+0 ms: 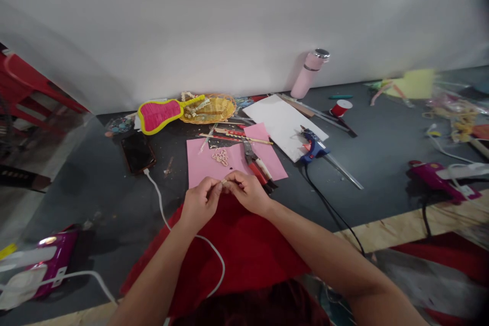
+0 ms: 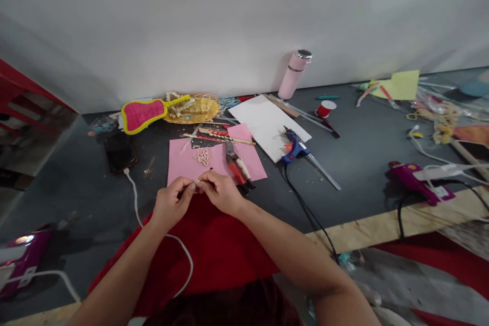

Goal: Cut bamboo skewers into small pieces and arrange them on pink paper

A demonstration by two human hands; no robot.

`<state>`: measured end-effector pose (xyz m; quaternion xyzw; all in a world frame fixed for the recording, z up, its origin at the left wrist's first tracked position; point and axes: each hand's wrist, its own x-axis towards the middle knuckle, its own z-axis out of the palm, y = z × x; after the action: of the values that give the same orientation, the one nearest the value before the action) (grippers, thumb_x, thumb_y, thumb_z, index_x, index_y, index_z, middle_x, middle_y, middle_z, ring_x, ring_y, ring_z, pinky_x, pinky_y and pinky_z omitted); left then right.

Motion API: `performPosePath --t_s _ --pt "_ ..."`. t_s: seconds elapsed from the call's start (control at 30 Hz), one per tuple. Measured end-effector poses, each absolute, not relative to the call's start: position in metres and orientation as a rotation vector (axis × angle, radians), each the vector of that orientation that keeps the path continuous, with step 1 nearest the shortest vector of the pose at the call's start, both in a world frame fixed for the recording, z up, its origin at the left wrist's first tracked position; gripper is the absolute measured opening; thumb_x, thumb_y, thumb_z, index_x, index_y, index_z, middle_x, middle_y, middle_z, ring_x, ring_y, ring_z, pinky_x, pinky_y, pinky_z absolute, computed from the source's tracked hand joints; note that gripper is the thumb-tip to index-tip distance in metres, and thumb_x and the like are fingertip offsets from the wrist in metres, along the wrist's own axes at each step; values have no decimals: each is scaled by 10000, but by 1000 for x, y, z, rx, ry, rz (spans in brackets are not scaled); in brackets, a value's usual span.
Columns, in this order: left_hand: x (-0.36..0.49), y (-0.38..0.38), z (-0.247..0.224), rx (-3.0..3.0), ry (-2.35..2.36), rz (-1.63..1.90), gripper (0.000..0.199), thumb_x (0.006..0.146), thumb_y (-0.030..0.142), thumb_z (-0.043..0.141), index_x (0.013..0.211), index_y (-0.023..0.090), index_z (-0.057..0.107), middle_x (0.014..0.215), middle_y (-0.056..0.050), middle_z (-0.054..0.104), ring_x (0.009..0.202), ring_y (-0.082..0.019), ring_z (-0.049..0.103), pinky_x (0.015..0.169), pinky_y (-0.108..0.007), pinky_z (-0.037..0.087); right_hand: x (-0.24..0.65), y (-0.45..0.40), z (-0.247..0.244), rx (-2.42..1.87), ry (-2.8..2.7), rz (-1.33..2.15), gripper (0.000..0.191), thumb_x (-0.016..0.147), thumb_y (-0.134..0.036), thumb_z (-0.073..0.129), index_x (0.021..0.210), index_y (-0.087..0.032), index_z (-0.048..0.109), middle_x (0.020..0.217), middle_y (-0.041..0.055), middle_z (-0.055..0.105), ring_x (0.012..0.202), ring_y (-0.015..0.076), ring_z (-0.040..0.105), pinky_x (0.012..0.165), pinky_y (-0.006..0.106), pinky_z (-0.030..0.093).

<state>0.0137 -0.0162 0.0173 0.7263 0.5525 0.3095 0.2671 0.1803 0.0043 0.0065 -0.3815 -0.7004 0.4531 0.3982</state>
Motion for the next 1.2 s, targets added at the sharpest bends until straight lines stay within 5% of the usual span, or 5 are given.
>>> performPosePath --t_s 1.2 --pt "15 -17 18 1955 1557 814 213 869 349 458 822 191 593 660 0 651 547 -109 577 544 -196 400 180 4 2 -945 -1797 1112 155 912 -290 456 876 -183 563 786 29 600 724 134 579 666 250 478"
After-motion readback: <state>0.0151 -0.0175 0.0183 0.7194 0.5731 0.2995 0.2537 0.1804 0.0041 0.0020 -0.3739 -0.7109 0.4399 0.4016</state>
